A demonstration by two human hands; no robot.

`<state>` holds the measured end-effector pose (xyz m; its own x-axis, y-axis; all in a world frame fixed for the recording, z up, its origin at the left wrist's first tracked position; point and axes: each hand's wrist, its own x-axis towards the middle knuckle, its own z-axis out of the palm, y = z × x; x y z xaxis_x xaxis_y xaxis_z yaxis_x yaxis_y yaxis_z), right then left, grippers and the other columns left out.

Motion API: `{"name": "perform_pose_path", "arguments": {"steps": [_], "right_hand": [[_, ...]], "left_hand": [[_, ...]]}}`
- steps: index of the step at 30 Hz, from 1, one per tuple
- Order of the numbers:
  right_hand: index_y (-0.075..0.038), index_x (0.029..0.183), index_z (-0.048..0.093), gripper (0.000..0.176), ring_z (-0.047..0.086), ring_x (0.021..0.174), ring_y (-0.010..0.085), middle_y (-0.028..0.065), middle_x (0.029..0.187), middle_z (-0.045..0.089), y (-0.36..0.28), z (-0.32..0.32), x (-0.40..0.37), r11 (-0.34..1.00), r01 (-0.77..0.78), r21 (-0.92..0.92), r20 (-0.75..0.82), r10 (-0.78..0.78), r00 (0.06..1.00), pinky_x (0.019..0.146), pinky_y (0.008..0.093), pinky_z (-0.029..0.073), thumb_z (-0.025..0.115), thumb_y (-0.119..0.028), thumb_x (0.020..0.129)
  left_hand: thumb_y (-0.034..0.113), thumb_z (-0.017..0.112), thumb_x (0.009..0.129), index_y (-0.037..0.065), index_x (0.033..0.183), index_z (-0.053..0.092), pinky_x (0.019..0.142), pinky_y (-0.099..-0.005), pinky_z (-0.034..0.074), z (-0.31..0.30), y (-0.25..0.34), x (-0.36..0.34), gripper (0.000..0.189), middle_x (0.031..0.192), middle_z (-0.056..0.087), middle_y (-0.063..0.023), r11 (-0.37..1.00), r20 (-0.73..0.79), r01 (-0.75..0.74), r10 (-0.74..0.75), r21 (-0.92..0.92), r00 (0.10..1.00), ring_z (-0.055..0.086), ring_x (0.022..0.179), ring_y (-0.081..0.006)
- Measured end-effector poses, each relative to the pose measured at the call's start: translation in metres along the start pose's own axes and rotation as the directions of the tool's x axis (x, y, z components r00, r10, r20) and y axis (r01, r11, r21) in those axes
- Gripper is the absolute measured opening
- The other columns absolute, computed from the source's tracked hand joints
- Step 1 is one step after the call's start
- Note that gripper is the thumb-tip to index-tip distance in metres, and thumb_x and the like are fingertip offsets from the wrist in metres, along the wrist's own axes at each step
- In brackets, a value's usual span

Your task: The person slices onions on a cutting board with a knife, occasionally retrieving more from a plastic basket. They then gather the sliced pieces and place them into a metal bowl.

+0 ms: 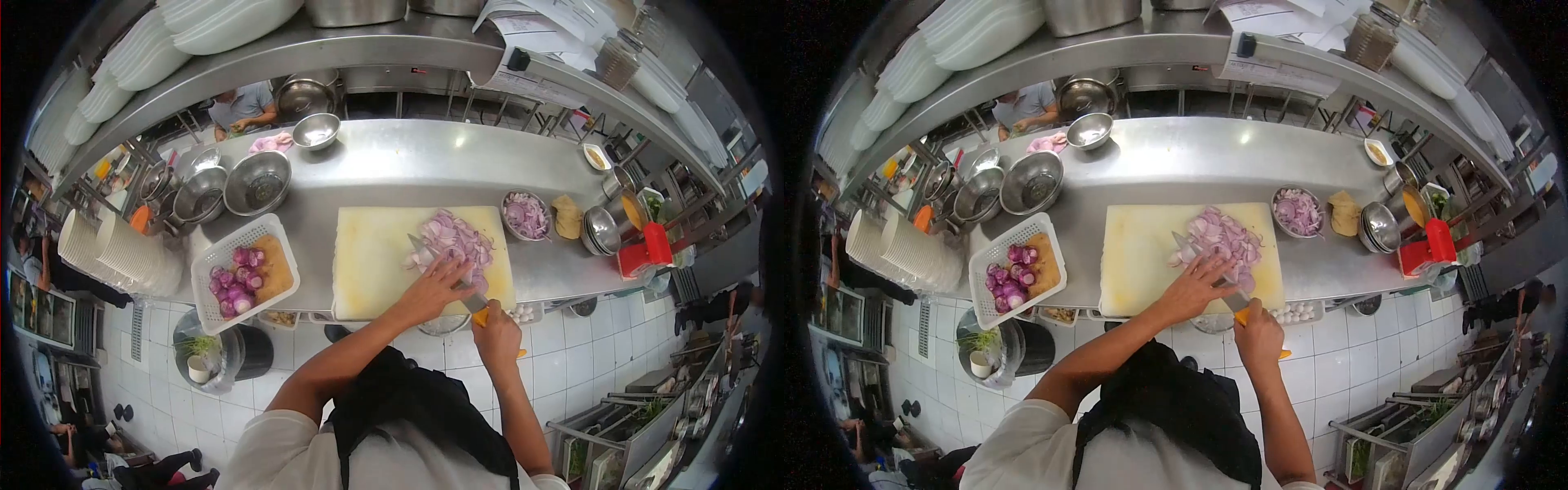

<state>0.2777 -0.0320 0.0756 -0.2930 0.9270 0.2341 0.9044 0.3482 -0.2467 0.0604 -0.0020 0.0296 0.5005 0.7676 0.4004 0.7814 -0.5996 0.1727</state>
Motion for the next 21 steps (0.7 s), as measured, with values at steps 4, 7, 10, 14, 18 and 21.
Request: {"name": "perform_pose_path", "arguments": {"steps": [4, 7, 10, 14, 18, 21], "right_hand": [[-0.006, 0.108, 0.054, 0.045, 0.071, 0.075, 0.039, 0.0165, 0.081, 0.07, 0.009, -0.035, -0.014, 0.997, -0.071, -0.027, 0.038, 0.072, 0.997, 0.064, 0.0493, 0.057, 0.085, -0.016, 0.077], [-0.007, 0.108, 0.054, 0.046, 0.07, 0.075, 0.0401, 0.017, 0.082, 0.069, 0.025, -0.066, -0.029, 0.993, -0.112, -0.04, 0.051, 0.114, 0.992, 0.064, 0.0504, 0.056, 0.086, -0.015, 0.076], [-0.007, 0.111, 0.058, 0.044, 0.071, 0.076, 0.0404, 0.0183, 0.082, 0.071, 0.035, -0.087, -0.05, 0.982, -0.186, -0.031, 0.065, 0.187, 0.98, 0.066, 0.0509, 0.056, 0.086, -0.017, 0.078], [-0.007, 0.11, 0.063, 0.037, 0.072, 0.078, 0.0429, 0.0208, 0.083, 0.074, 0.031, -0.086, -0.074, 0.938, -0.337, 0.082, 0.156, 0.322, 0.934, 0.069, 0.051, 0.057, 0.084, -0.024, 0.086], [-0.008, 0.114, 0.066, 0.031, 0.072, 0.079, 0.0438, 0.0217, 0.083, 0.074, 0.023, -0.03, -0.089, 0.886, -0.364, 0.287, 0.354, 0.255, 0.9, 0.069, 0.0509, 0.057, 0.078, -0.028, 0.093], [-0.006, 0.12, 0.064, 0.035, 0.071, 0.083, 0.0463, 0.0249, 0.086, 0.073, -0.004, 0.009, -0.077, 0.937, -0.005, 0.349, 0.218, -0.076, 0.973, 0.074, 0.0535, 0.056, 0.071, -0.032, 0.099]], "left_hand": [[0.005, 0.064, 0.087, 0.024, 0.146, 0.062, 0.128, -0.0586, 0.02, 0.001, -0.024, 0.011, 0.062, 0.168, 0.033, -0.0155, 0.987, 0.015, 0.151, -0.151, -0.05, 0.988, 0.03, 0.155, -0.0388], [0.006, 0.068, 0.086, 0.021, 0.147, 0.061, 0.128, -0.0594, 0.019, -0.005, -0.044, 0.012, 0.063, 0.167, 0.031, -0.0171, 0.971, 0.005, 0.234, -0.234, -0.059, 0.972, 0.03, 0.154, -0.0398], [0.007, 0.069, 0.086, 0.017, 0.148, 0.058, 0.127, -0.0603, 0.02, -0.003, -0.058, 0.011, 0.064, 0.165, 0.033, -0.0187, 0.957, -0.023, 0.29, -0.29, -0.012, 0.957, 0.032, 0.152, -0.0408], [0.008, 0.066, 0.088, 0.01, 0.146, 0.057, 0.12, -0.0579, 0.033, -0.042, -0.055, 0.01, 0.058, 0.15, 0.05, -0.0221, 0.893, -0.003, 0.431, -0.435, -0.128, 0.9, 0.049, 0.138, -0.0416], [0.01, 0.065, 0.091, 0.004, 0.134, 0.063, 0.089, -0.0523, 0.052, -0.206, 0.008, 0.033, 0.044, 0.117, 0.069, -0.0246, 0.933, 0.384, 0.346, -0.285, -0.097, 0.878, 0.068, 0.101, -0.0424], [0.017, 0.067, 0.091, 0.002, 0.123, 0.068, 0.1, -0.044, 0.053, -0.3, 0.082, 0.053, 0.035, 0.118, 0.07, -0.0165, 0.965, 0.046, -0.057, 0.071, -0.255, 0.996, 0.065, 0.119, -0.0336]]}}
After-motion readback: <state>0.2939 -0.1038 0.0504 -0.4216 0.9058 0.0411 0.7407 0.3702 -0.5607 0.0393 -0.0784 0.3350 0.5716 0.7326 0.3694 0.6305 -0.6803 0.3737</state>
